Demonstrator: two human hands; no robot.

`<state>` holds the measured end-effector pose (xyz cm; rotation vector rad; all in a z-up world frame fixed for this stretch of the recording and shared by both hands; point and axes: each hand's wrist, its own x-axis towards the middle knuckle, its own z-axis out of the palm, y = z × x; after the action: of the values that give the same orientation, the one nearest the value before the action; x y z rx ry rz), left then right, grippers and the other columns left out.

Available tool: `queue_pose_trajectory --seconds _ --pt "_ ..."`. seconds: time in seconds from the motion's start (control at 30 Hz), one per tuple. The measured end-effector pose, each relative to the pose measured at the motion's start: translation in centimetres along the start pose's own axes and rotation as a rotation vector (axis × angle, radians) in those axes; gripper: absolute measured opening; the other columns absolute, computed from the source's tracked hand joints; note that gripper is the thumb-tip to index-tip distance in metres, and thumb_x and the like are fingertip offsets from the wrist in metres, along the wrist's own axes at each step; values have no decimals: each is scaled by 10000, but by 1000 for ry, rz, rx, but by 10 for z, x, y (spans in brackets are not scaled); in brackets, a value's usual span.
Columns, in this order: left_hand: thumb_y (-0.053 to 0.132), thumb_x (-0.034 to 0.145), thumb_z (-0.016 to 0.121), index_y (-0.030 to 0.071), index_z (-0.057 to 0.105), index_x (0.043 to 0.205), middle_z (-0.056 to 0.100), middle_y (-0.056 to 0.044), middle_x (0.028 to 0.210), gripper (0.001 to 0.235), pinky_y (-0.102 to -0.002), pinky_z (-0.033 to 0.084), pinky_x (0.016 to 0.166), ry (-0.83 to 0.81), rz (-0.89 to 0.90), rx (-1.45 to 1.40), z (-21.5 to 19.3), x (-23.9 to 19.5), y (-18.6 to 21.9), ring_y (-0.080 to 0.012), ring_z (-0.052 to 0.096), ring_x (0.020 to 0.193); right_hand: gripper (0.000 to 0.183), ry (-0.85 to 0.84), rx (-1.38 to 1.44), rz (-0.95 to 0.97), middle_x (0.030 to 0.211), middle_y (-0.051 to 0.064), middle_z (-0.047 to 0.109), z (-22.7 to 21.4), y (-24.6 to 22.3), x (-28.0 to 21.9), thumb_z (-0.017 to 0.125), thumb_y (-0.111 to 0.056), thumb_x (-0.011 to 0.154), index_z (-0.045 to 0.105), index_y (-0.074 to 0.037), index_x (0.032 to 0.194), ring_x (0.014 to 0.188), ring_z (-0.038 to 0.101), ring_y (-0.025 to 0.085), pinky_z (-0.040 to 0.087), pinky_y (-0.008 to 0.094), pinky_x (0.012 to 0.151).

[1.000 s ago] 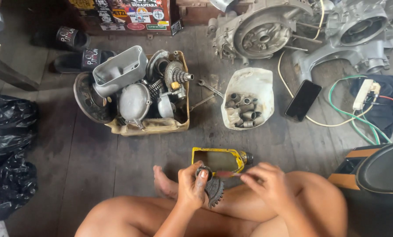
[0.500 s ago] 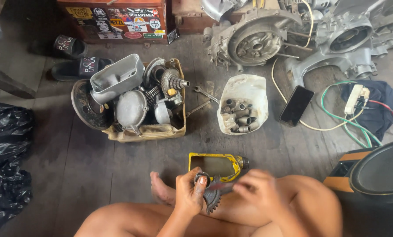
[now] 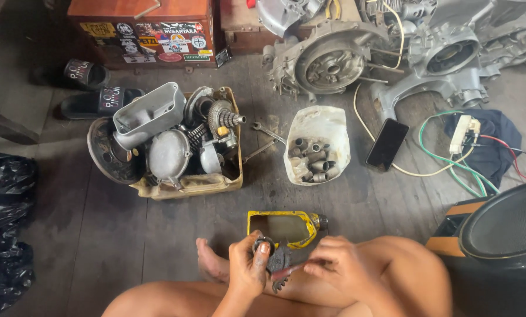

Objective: Cleaning a motorcycle engine component using a brush and cleaning solution

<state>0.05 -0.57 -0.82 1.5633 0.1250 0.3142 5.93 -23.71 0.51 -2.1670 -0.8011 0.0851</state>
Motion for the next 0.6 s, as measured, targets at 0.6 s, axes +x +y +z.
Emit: queue_pose_trajectory --seconds 0.6 --pt "339 918 595 29 587 665 508 -31 592 400 -304 373 523 -26 -4 -49 1 -4 -13 -146 410 561 76 -53 163 110 662 -7 708 -6 -4 5 842 -146 730 809 -91 771 517 580 130 434 272 476"
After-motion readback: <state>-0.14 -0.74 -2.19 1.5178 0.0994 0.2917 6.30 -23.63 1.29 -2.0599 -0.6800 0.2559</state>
